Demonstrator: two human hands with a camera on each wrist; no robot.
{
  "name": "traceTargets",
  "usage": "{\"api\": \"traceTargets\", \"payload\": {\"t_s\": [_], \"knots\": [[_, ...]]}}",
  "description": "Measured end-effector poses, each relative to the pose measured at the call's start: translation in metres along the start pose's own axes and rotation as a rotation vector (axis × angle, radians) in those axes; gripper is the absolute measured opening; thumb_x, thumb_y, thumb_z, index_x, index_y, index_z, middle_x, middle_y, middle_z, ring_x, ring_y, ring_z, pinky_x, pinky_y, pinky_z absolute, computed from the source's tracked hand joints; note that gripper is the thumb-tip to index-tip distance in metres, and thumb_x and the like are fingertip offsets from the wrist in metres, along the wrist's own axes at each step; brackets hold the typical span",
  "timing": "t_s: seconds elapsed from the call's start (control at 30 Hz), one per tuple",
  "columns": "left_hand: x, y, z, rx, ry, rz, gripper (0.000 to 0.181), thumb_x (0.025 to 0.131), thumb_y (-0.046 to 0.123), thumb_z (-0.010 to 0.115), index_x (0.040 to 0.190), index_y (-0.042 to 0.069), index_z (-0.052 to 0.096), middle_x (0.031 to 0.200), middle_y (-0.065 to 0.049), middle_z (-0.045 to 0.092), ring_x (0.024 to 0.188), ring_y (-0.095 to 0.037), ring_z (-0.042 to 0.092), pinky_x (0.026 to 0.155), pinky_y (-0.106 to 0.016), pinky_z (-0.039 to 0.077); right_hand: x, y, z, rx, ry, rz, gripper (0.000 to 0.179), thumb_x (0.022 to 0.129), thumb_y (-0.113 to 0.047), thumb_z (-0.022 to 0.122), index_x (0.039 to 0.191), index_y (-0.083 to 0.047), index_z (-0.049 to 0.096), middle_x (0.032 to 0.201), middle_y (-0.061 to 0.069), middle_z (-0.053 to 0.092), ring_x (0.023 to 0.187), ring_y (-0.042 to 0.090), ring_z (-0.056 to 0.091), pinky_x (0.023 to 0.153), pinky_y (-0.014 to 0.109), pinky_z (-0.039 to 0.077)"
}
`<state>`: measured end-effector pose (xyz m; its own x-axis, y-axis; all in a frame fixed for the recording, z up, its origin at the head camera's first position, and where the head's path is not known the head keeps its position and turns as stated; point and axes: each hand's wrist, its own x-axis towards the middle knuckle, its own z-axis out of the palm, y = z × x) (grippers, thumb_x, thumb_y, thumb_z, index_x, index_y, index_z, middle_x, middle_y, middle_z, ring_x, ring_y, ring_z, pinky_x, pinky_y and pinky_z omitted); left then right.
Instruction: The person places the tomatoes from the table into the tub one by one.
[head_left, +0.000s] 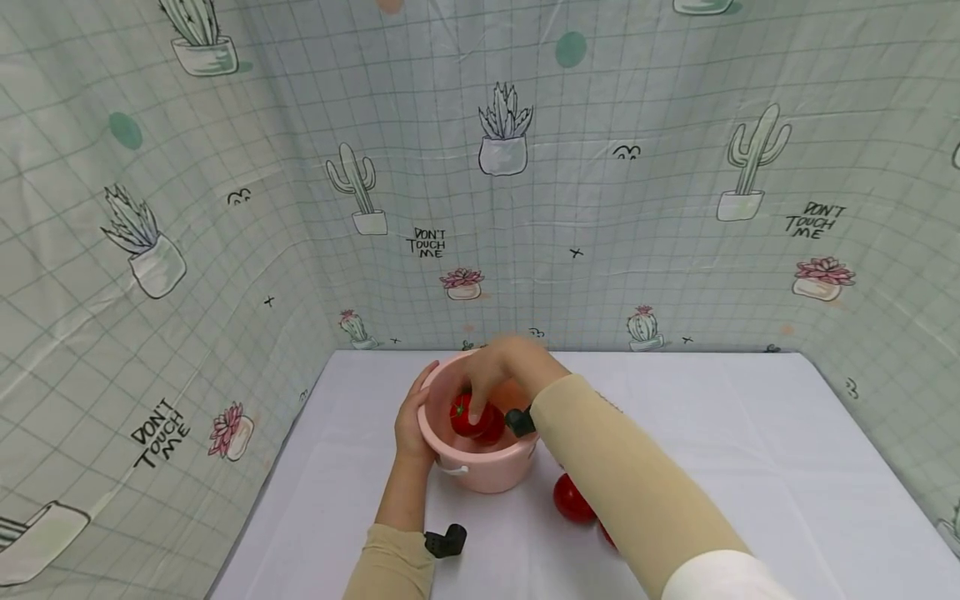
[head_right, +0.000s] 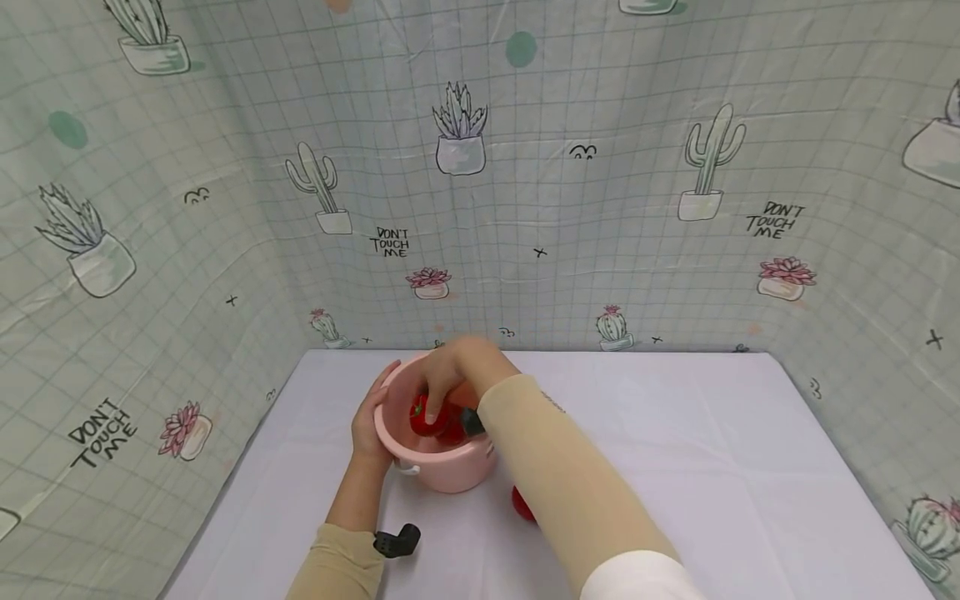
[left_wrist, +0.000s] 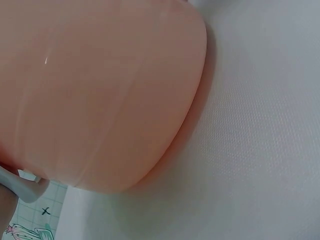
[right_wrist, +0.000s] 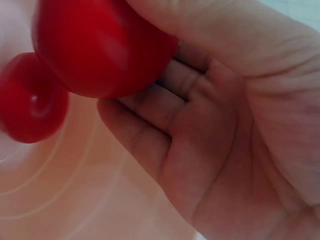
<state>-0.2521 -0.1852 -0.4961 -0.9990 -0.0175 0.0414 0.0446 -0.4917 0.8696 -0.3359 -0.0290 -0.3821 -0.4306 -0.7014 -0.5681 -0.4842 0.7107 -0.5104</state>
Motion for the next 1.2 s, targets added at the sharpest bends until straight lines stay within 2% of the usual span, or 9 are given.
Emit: {"api": "traceTargets", "payload": {"t_s": [0.1, 0.2, 0.4, 0.7, 0.9, 1.1, 1.2], "knots": [[0.000, 0.002, 0.000, -0.019, 0.008, -0.011, 0.056, 0.096, 0.019, 0.030, 0.151, 0.021, 0.040, 0.160, 0.000, 0.034, 0.147, -0.021, 0.030, 0.123, -0.041, 0.023, 0.004, -0.001, 0.006, 0.076, -0.004, 0.046, 0.042, 0.078, -0.031, 0.082, 0.117, -0.037, 0.068, 0.122, -0.009, 0.056, 0.124, 0.022, 0.042, 0.099, 0.047, 0.051], [0.000, 0.004, 0.001, -0.043, 0.020, -0.015, 0.056, 0.096, 0.017, 0.030, 0.151, 0.018, 0.040, 0.161, -0.001, 0.034, 0.147, -0.021, 0.030, 0.124, -0.041, 0.021, 0.007, -0.001, 0.011, 0.117, -0.008, 0.054, 0.035, 0.077, -0.026, 0.082, 0.110, -0.033, 0.071, 0.118, -0.006, 0.059, 0.121, 0.024, 0.045, 0.097, 0.049, 0.053], [0.000, 0.000, 0.002, -0.001, 0.035, -0.013, 0.056, 0.097, 0.018, 0.028, 0.151, 0.020, 0.040, 0.160, 0.000, 0.034, 0.148, -0.022, 0.029, 0.124, -0.042, 0.021, 0.010, 0.001, 0.018, 0.180, 0.000, 0.096, 0.033, 0.078, -0.023, 0.082, 0.109, -0.027, 0.072, 0.116, -0.003, 0.060, 0.117, 0.023, 0.048, 0.098, 0.049, 0.052], [0.002, -0.002, -0.005, 0.047, -0.019, 0.019, 0.054, 0.098, 0.025, 0.034, 0.152, 0.024, 0.040, 0.160, 0.001, 0.035, 0.147, -0.022, 0.031, 0.121, -0.039, 0.028, 0.015, 0.000, 0.018, 0.178, -0.011, 0.098, 0.028, 0.079, -0.027, 0.081, 0.106, -0.026, 0.073, 0.116, 0.000, 0.060, 0.113, 0.023, 0.051, 0.100, 0.050, 0.051], [0.003, -0.002, -0.001, -0.005, 0.019, -0.011, 0.054, 0.097, 0.021, 0.032, 0.149, 0.022, 0.043, 0.158, 0.002, 0.038, 0.147, -0.021, 0.031, 0.123, -0.042, 0.024, 0.022, 0.002, 0.019, 0.126, -0.010, 0.100, 0.028, 0.078, -0.032, 0.081, 0.105, -0.028, 0.073, 0.115, -0.004, 0.060, 0.113, 0.020, 0.051, 0.100, 0.048, 0.051], [0.001, 0.000, 0.000, -0.027, 0.032, -0.023, 0.054, 0.097, 0.019, 0.030, 0.150, 0.020, 0.040, 0.159, 0.001, 0.037, 0.147, -0.021, 0.031, 0.124, -0.042, 0.021, 0.027, 0.002, 0.019, 0.032, -0.039, 0.025, 0.026, 0.083, -0.034, 0.076, 0.109, -0.029, 0.072, 0.113, -0.008, 0.062, 0.112, 0.015, 0.051, 0.101, 0.042, 0.050], [0.001, 0.002, 0.000, -0.030, 0.024, -0.021, 0.054, 0.097, 0.020, 0.031, 0.150, 0.020, 0.040, 0.158, 0.001, 0.037, 0.146, -0.020, 0.031, 0.124, -0.042, 0.022, 0.024, 0.000, 0.019, 0.080, -0.016, 0.031, 0.030, 0.083, -0.031, 0.076, 0.113, -0.027, 0.071, 0.114, -0.007, 0.062, 0.114, 0.017, 0.051, 0.101, 0.043, 0.050]]}}
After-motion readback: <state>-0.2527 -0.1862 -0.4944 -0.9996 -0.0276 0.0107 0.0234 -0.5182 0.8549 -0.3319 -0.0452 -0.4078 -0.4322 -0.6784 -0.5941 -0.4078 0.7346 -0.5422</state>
